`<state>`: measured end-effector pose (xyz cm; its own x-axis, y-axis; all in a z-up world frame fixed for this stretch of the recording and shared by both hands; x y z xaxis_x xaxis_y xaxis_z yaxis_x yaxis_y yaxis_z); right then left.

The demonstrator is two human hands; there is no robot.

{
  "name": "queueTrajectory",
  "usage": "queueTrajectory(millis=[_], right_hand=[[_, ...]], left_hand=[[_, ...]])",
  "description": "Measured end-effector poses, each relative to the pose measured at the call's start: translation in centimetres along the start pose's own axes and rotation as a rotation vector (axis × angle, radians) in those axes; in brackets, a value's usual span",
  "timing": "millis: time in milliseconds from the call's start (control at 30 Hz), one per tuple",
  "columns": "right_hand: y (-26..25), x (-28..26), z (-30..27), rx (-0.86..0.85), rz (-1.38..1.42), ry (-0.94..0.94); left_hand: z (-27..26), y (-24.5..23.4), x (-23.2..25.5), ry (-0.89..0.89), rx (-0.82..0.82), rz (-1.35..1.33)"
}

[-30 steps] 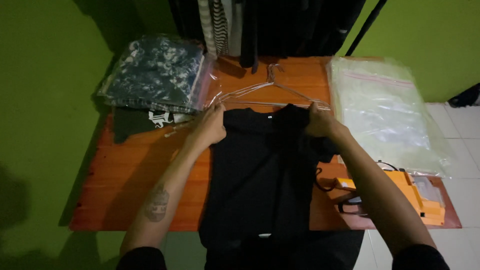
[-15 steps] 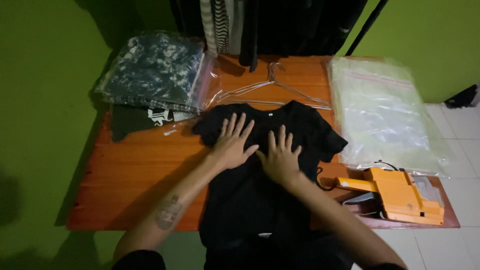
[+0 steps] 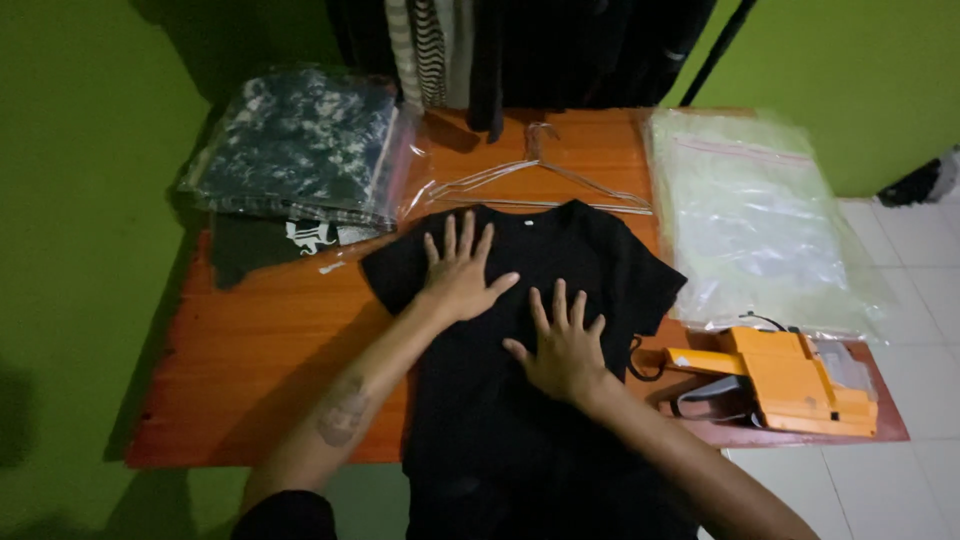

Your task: Removing t-shirts from plastic packaging, tagging them, and placing them on hangers for storage.

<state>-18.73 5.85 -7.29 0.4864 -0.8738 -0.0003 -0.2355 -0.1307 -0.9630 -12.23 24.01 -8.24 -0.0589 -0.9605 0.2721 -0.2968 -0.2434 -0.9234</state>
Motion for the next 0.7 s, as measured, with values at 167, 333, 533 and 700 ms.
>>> queueTrajectory(millis=[167,333,533,700], right_hand=[[0.3,3.7,3.2,0.168,0.073,0.076],[0.3,3.8,3.0,0.098,0.054,0.161],[0.0,6.1,2.6,-0.068,0.164,0.188],[-1.4,13.5,1.8,0.253,0.103,0.026]], left_hand=[[0.0,-0.4,0.1,-0.012,0.026,-0.002],[-0.5,-0.7,0.0,-0.012,0.047,0.02],[-0.4,-1.5,1.6,-0.009,0.068,0.023],[-2.5,-3.4,7.9,0.289,0.227,-0.15]])
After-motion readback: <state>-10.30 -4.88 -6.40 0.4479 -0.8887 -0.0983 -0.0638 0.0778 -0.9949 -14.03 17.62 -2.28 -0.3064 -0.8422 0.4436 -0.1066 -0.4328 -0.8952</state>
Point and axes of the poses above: each hand's wrist, its own z-axis towards the middle knuckle, its own y-axis out of the palm, x = y × z, the point moved 6 cm from there along z, towards the middle knuckle, and after that the axes turned 11 degrees about -x, right-handed, at the moved point
